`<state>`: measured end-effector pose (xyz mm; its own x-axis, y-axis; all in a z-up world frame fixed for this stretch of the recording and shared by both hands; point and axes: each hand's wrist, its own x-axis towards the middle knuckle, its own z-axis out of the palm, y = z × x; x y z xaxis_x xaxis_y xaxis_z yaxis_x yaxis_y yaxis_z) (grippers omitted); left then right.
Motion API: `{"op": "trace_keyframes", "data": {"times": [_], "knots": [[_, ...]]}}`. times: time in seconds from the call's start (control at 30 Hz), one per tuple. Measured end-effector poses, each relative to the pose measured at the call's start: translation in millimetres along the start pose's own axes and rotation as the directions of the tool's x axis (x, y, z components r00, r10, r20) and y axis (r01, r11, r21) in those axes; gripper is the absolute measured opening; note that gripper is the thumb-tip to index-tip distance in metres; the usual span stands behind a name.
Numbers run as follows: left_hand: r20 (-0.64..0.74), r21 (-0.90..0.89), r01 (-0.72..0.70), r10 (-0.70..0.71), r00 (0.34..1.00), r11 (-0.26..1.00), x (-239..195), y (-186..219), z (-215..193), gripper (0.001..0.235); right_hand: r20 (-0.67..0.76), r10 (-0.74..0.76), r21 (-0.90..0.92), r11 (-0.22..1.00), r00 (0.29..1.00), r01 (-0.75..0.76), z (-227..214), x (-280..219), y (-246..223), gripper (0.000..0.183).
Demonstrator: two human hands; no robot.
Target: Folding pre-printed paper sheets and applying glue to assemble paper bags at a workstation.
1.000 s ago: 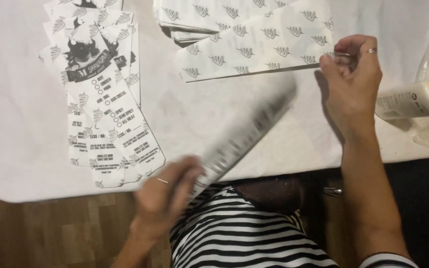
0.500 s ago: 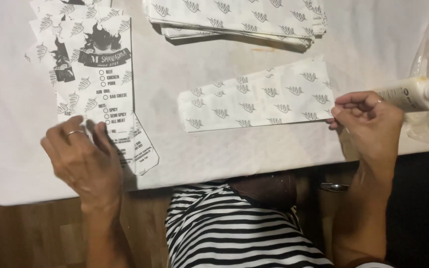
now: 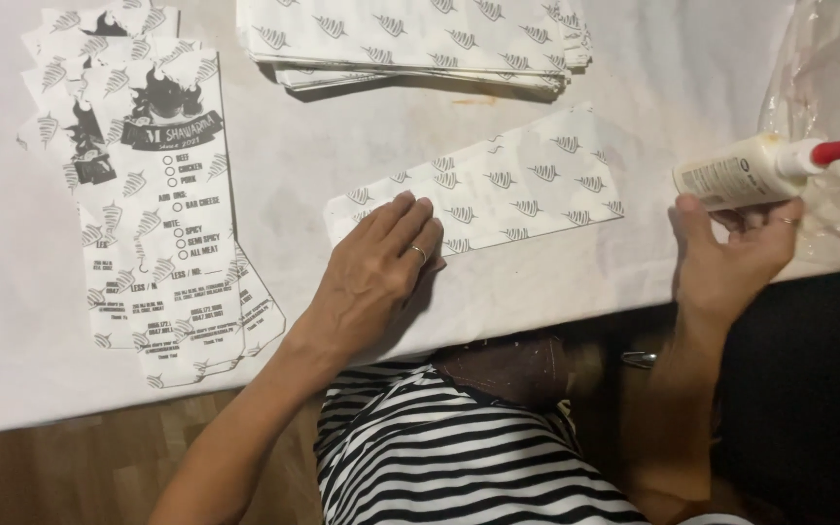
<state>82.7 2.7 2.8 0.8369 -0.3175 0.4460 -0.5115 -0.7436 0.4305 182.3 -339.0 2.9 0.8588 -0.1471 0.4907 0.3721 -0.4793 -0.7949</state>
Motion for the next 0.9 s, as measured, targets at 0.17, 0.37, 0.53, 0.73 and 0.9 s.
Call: {"op": "trace_keyframes", "data": {"times": [0.17, 0.37, 0.53, 0.73, 0.9], "knots": [[-0.012, 0.141, -0.054, 0.056, 0.998, 0.989, -9.9, -5.1, 16.5, 0.027, -0.115, 0.065, 0.037, 0.997, 0.991, -0.061, -18.1, 1.6, 41.2, 0.029], [0.014, 0.07, -0.083, 0.083, 0.996, 0.994, 11.2, -0.1, -6.5, 0.01, 0.233, 0.299, 0.558, 0.738, 0.925, -0.379, -41.6, -4.9, 6.2, 0.054], [0.077, 0.015, 0.011, -0.012, 0.997, 1.0, 9.2, -24.0, 6.8, 0.015, 0.182, 0.17, 0.459, 0.857, 0.969, -0.236, -39.7, -9.9, -1.0, 0.057], [0.157, -0.157, 0.27, -0.246, 0.956, 0.95, 18.2, -31.0, 0.6, 0.023, 0.165, 0.386, 0.611, 0.682, 0.908, -0.401, -22.1, -12.5, -10.0, 0.079], [0.203, -0.174, 0.369, -0.333, 0.921, 0.913, 20.6, -34.8, -3.2, 0.015, 0.175, 0.384, 0.61, 0.681, 0.907, -0.406, -14.8, -14.0, -10.2, 0.053]]}}
